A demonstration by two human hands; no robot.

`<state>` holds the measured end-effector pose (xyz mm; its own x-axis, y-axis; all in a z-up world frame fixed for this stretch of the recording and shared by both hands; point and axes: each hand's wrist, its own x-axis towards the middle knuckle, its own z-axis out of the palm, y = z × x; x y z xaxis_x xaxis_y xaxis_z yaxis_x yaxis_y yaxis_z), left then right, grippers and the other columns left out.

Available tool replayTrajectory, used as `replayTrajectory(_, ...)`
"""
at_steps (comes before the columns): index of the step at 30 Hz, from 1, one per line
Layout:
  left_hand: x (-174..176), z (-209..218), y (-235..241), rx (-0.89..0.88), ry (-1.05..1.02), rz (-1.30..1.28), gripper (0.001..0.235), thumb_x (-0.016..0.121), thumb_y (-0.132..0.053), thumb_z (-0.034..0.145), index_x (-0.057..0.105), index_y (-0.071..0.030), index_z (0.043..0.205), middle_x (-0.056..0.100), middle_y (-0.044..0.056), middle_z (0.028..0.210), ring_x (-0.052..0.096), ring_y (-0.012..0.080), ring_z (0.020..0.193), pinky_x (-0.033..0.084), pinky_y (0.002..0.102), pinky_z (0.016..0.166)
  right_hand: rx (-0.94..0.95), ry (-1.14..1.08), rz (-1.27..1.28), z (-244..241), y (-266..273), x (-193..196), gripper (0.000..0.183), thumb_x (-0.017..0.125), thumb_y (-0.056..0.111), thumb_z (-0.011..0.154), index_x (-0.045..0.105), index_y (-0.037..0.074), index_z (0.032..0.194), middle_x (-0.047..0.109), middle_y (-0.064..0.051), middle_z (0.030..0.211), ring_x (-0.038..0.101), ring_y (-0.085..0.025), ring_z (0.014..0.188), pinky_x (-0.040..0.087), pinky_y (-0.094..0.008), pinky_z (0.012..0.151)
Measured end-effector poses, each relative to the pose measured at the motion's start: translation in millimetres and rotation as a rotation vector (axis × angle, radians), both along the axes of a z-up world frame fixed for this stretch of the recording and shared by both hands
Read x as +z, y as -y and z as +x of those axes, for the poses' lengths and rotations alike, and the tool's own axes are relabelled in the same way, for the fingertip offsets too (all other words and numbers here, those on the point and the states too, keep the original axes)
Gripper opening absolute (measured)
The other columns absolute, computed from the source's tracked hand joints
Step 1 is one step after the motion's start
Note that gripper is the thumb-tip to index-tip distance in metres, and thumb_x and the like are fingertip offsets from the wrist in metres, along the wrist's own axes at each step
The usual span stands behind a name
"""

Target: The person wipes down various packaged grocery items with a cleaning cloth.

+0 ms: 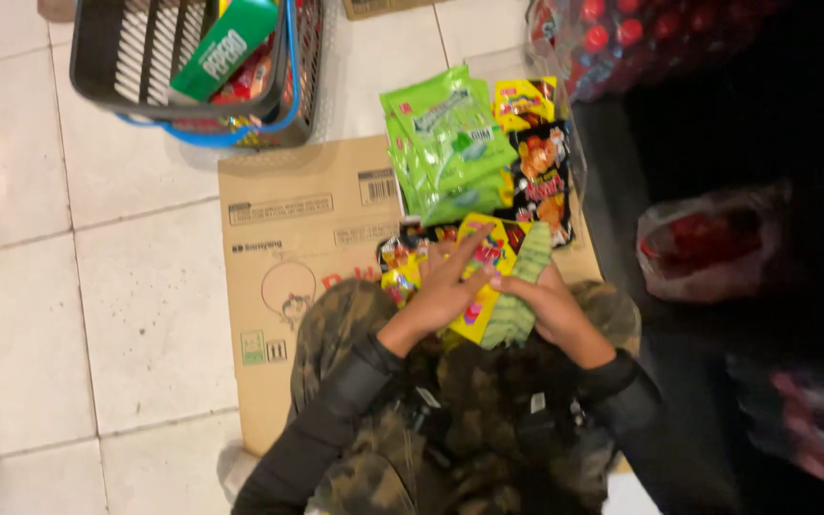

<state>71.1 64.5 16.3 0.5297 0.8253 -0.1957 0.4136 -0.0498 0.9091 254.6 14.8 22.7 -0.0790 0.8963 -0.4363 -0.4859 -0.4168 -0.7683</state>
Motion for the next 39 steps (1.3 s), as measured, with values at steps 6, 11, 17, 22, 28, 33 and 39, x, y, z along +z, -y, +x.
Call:
replayTrajectory(6,8,5,-126,0.040,-0.058,0.141,0.074,0.068,-0.012,0.080,0.049,-0.028,0.150,0.056,0.010,0.131,0.045,0.0328,0.123,0.038,0.042,0.108,0.066,0.250,0.184,37,-128,-1,0.072,0.074,-0.001,0.082,0.045,0.002,0.148,0.064,-0.005,0.134,0.063,-0.016,0.118,0.053,-0.035,0.101)
replayTrajectory(11,53,-13,-163,-0.028,0.146,0.304,0.042,0.074,0.002,0.078,0.072,-0.016,0.115,0.059,0.010,0.121,0.051,0.0314,0.129,0.045,0.040,0.113,0.193,0.428,0.260,51,-168,43,0.073,0.077,-0.004,0.077,0.050,0.000,0.145,0.066,-0.006,0.133,0.064,-0.017,0.119,0.053,-0.036,0.103)
replayTrajectory(17,64,-39,-125,-0.001,0.134,0.096,0.033,0.086,-0.001,0.070,0.073,-0.011,0.098,0.059,0.009,0.110,0.055,0.0294,0.115,0.046,0.038,0.098,0.148,0.356,0.187,29,-112,43,0.083,0.079,-0.004,0.070,0.046,0.002,0.146,0.064,-0.005,0.132,0.061,-0.016,0.120,0.051,-0.035,0.102)
replayTrajectory(22,-11,-55,-75,0.068,0.093,-0.148,0.025,0.087,-0.004,0.075,0.067,-0.007,0.090,0.057,-0.001,0.091,0.051,0.0134,0.077,0.046,0.028,0.069,0.024,0.295,0.161,4,-45,-2,0.066,0.080,-0.001,0.079,0.053,0.000,0.140,0.069,-0.004,0.126,0.065,-0.015,0.114,0.053,-0.034,0.099)
replayTrajectory(28,-46,-64,-25,0.121,0.487,-0.258,0.018,0.079,0.002,0.087,0.062,-0.002,0.085,0.062,-0.002,0.092,0.059,0.0028,0.081,0.050,0.022,0.067,-0.136,0.269,0.096,-25,24,-13,0.044,0.076,0.000,0.085,0.062,-0.001,0.127,0.073,-0.005,0.117,0.069,-0.013,0.104,0.056,-0.031,0.091)
replayTrajectory(33,-53,-52,8,0.200,0.418,-0.352,0.019,0.080,0.002,0.085,0.061,-0.001,0.084,0.065,0.002,0.087,0.062,0.0073,0.069,0.053,0.028,0.058,-0.211,0.202,0.013,-32,68,-10,0.042,0.077,-0.002,0.081,0.065,0.000,0.121,0.074,-0.006,0.112,0.071,-0.014,0.098,0.057,-0.032,0.086)
replayTrajectory(39,-78,-20,14,0.159,0.347,-0.160,0.023,0.079,0.001,0.083,0.066,-0.002,0.101,0.069,0.003,0.100,0.066,0.0090,0.080,0.056,0.028,0.070,-0.354,0.407,0.003,7,69,-24,0.031,0.080,-0.001,0.079,0.072,-0.003,0.109,0.077,-0.008,0.102,0.071,-0.015,0.086,0.057,-0.032,0.077)
